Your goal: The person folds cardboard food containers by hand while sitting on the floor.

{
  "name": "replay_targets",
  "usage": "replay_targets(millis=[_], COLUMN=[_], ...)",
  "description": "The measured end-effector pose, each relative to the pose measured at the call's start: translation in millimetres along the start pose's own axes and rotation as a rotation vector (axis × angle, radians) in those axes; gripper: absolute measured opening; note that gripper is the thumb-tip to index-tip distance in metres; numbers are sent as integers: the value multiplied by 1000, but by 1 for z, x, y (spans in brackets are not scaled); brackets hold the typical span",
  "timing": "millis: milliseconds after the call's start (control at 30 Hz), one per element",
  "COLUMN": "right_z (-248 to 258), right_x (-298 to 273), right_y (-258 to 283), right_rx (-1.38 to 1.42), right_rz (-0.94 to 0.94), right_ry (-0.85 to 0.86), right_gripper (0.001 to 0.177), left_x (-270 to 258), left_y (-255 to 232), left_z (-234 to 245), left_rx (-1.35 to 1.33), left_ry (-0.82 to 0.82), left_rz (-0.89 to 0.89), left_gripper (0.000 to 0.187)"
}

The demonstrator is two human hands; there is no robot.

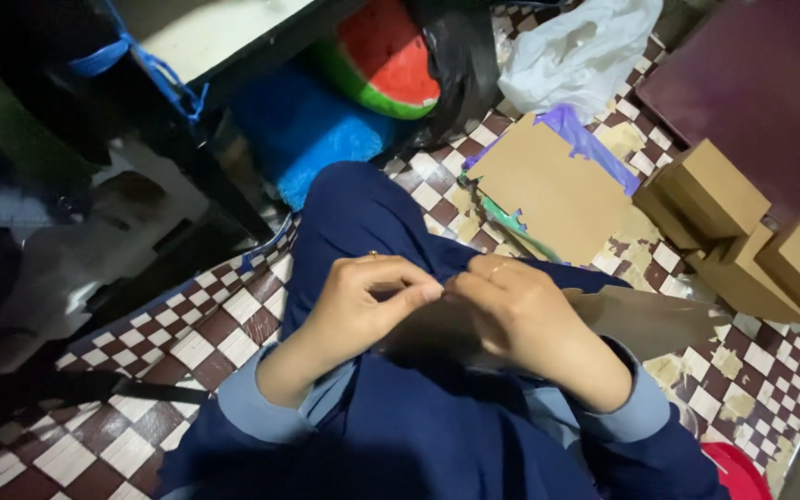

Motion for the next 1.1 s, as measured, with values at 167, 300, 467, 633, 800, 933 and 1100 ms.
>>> replay_targets(millis=[167, 300, 467, 633, 800, 933, 1100], right_z=[-9, 2, 18, 85, 101, 59, -6], right_x=[10, -11, -30, -63, -96, -117, -136], right_y=[8, -10, -49, -106, -132, -181, -213], right_rx=[-217, -509, -524, -411, -178, 14, 91], right_rz=[13, 2, 11, -98, -321, -273, -511], right_ry=[30, 133, 210, -151, -724, -967, -1041], right_gripper=[7, 8, 18, 27, 8, 6, 16], left_x=[0, 11, 38, 56, 81, 108, 139], left_y=[17, 21, 15, 42, 71, 86, 114], left_z=[-5, -15, -18, 14, 7, -12, -29], left_rx=[287, 416, 394, 619, 276, 89, 253], left_ry=[-155, -265, -288, -401, -266, -135, -200], left_rz=[-66, -281, -395, -330, 50, 203, 206], left_gripper=[10, 14, 19, 68, 80, 44, 33])
Point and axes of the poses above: each hand's wrist, its own x-axis towards the middle knuckle, its own z-axis out of the back of the hand, y = z × x, the point moved 2 cm from there along x, towards the middle knuckle, and after that the axes turned 14 degrees about x, right-handed, at the moved point
